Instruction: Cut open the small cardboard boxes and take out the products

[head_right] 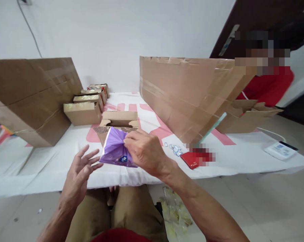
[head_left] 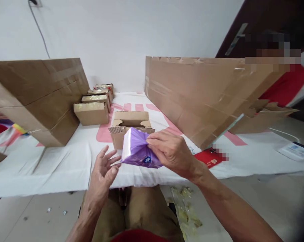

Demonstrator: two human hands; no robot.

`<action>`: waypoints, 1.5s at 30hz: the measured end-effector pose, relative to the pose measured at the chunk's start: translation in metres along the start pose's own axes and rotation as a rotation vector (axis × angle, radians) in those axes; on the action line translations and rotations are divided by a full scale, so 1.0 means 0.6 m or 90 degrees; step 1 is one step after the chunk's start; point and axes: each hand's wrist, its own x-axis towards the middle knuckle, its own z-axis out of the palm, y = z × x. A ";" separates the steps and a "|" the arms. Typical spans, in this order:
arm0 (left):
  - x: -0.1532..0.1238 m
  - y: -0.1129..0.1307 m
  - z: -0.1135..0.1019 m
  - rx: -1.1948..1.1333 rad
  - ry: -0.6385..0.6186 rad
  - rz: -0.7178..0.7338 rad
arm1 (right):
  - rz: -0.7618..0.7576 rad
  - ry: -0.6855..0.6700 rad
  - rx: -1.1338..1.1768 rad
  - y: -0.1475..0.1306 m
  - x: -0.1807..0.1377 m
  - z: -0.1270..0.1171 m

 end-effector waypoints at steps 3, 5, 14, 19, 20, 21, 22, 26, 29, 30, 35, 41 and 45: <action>-0.025 0.024 0.004 -0.064 0.000 -0.025 | -0.077 -0.046 -0.058 -0.043 0.027 0.042; -0.027 0.032 0.002 -0.081 0.028 -0.031 | -0.114 -0.029 -0.028 -0.066 0.042 0.058; -0.012 0.074 -0.052 -0.260 0.230 0.034 | 0.119 0.171 0.267 -0.077 0.010 0.061; -0.009 0.057 -0.072 -0.203 0.238 0.026 | 0.255 0.039 0.420 -0.122 -0.017 0.174; -0.003 0.047 -0.081 -0.179 0.242 0.017 | 0.280 0.026 0.442 -0.133 -0.016 0.202; 0.005 0.037 -0.093 -0.157 0.250 0.006 | 0.303 0.010 0.461 -0.141 -0.012 0.228; 0.015 0.025 -0.106 -0.140 0.264 -0.007 | 0.321 -0.009 0.476 -0.148 -0.007 0.254; 0.076 -0.024 -0.161 -0.084 0.339 -0.052 | 0.357 -0.075 0.469 -0.152 0.025 0.352; 0.129 -0.058 -0.186 -0.050 0.366 -0.056 | 0.376 -0.090 0.419 -0.135 0.051 0.420; 0.148 -0.069 -0.190 -0.040 0.370 -0.054 | 0.383 -0.089 0.408 -0.126 0.059 0.441; 0.268 -0.108 -0.200 0.035 0.367 -0.041 | 0.423 -0.065 0.363 -0.068 0.121 0.539; 0.397 -0.153 -0.223 0.191 0.391 -0.036 | 0.458 -0.022 0.336 -0.019 0.186 0.640; 0.389 -0.194 -0.228 0.282 0.388 -0.019 | 0.458 0.003 0.346 -0.013 0.169 0.676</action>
